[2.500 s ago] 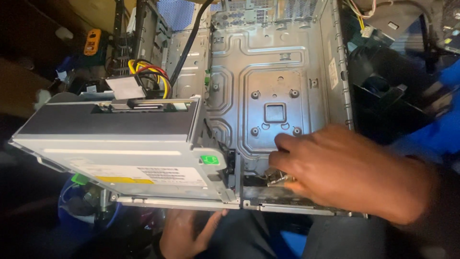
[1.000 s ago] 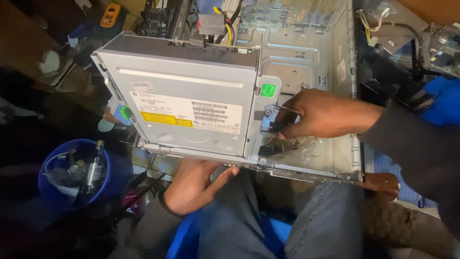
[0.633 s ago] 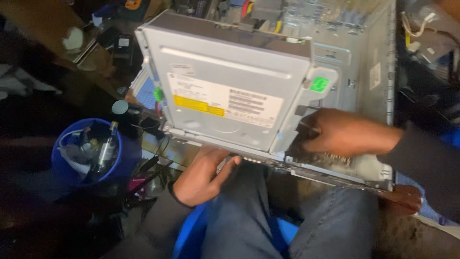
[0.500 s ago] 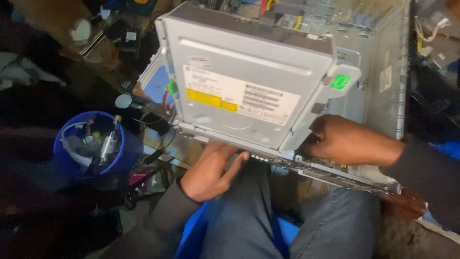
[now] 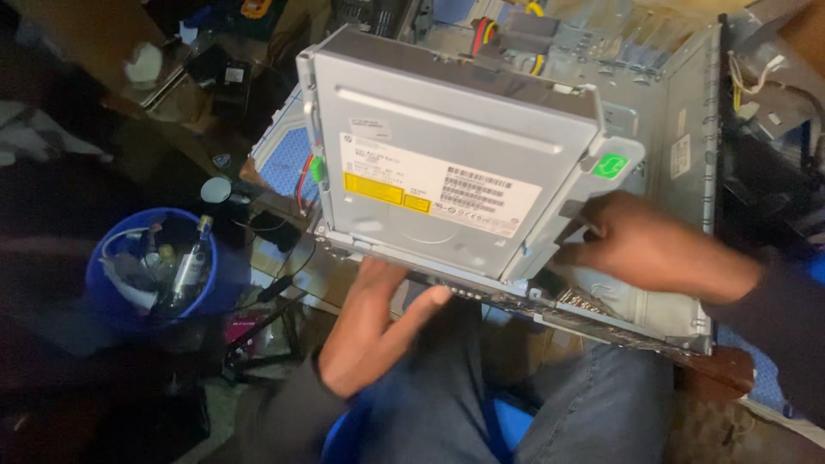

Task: Disassembling and cleaning components of a desktop computer.

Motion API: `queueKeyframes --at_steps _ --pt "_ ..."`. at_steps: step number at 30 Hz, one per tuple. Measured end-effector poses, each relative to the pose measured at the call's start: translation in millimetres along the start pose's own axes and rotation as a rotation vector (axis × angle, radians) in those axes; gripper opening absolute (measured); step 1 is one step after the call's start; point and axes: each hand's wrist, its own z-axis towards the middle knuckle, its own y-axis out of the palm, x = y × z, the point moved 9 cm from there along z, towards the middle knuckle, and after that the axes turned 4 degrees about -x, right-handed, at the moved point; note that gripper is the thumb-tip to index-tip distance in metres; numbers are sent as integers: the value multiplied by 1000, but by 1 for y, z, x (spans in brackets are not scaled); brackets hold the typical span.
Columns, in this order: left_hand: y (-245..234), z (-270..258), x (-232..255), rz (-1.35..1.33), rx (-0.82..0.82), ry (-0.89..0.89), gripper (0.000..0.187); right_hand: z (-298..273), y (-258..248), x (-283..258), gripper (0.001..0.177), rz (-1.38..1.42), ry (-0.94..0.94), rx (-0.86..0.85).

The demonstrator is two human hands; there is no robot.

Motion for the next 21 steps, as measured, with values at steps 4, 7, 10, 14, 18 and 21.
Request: queueKeyframes --at_steps 4,7,10,14,18,21 --pt "-3 -23 -22 -185 273 -217 37 9 -24 5 40 274 -204 197" --pt "7 -37 -49 -571 481 -406 40 43 -3 48 29 188 -122 141" --pt "21 -24 -49 -1029 526 -413 51 43 -6 19 39 436 -247 -8" --pt "42 -3 -56 -1371 364 -300 65 92 8 -3 61 802 -593 -151" --pt "46 15 -51 -1228 387 -405 78 51 -34 -70 24 333 -771 -77" --pt "50 7 -74 -1229 435 -458 82 60 -27 -59 20 351 -461 -201"
